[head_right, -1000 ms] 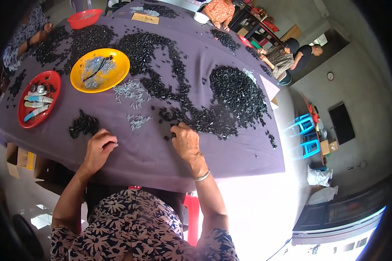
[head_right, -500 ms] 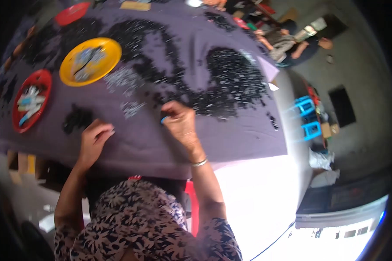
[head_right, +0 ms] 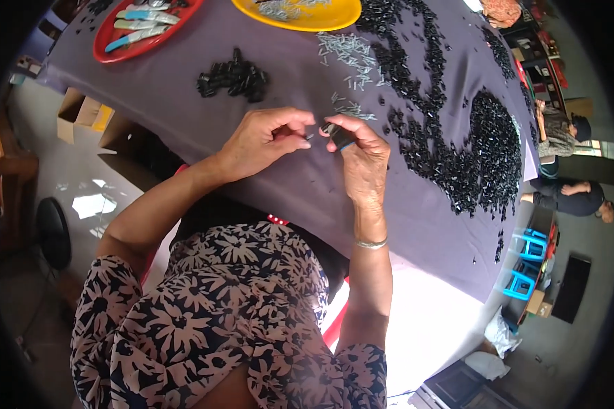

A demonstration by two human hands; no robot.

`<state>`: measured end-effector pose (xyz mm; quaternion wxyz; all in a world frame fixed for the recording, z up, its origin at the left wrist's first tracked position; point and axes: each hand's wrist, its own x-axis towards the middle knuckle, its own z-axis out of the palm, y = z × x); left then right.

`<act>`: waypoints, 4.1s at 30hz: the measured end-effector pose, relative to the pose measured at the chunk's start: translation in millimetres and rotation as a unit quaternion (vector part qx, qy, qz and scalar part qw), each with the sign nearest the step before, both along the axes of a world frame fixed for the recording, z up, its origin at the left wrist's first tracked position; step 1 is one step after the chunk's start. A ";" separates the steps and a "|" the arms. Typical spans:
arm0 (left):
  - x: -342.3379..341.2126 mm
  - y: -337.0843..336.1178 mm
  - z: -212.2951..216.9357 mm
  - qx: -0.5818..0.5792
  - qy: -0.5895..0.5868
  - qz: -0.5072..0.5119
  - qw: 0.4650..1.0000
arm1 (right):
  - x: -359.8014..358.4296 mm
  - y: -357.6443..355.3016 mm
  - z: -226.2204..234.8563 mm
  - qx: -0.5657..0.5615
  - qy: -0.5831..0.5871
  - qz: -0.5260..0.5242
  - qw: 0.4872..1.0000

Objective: The person assembles small plastic components by inserting pins into black plastic pieces by hand.

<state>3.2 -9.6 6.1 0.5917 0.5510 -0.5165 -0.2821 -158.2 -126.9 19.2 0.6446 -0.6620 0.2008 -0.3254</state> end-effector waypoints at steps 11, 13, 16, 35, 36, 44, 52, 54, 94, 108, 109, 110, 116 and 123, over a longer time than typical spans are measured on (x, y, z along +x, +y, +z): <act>0.4 -0.4 -5.8 -0.022 -0.047 -0.017 0.998 | 1.5 16.9 6.7 -0.181 0.071 -0.037 0.980; -0.6 -0.4 -6.7 -0.025 -0.047 -0.014 0.998 | 1.0 16.5 6.0 -0.195 0.100 -0.040 0.975; -1.0 0.3 -5.5 -0.019 -0.050 -0.011 0.999 | 0.3 14.9 3.5 -0.207 0.092 -0.047 0.973; 0.1 1.9 -4.0 -0.014 -0.043 -0.012 0.999 | -0.2 9.7 4.1 0.030 0.056 0.000 0.998; 0.0 1.4 -4.5 -0.014 -0.041 -0.013 0.999 | 0.3 10.2 5.7 0.038 0.064 -0.002 0.997; 0.6 1.0 -5.5 -0.016 -0.043 -0.012 0.999 | 3.5 11.6 6.5 0.044 0.074 -0.004 0.996; -0.2 1.5 -3.9 -0.015 -0.041 -0.018 0.999 | 2.5 16.3 6.8 -0.002 0.083 0.003 0.997; -0.1 1.8 -3.9 -0.009 -0.036 -0.021 0.999 | 1.4 15.2 6.7 -0.011 0.075 0.012 0.997; 1.2 -0.1 -6.3 -0.008 -0.012 0.010 1.000 | -17.1 0.4 31.9 -0.442 0.257 0.072 0.856; 1.5 1.1 -5.2 0.000 -0.008 -0.005 1.000 | -10.1 14.0 20.5 -0.133 0.140 -0.054 0.980; 1.3 1.0 -5.8 -0.006 -0.014 -0.003 1.000 | -6.1 15.9 20.5 -0.133 0.139 -0.053 0.980; 1.3 1.1 -6.0 -0.011 -0.019 -0.001 1.000 | -1.7 18.1 22.6 -0.104 0.126 -0.060 0.985; 1.9 -0.8 -8.4 -0.019 -0.041 -0.004 0.999 | 6.8 20.9 21.8 -0.143 0.116 -0.067 0.981; 1.3 0.0 -5.5 -0.016 -0.046 -0.001 0.999 | 4.7 20.7 20.6 -0.252 0.157 -0.064 0.953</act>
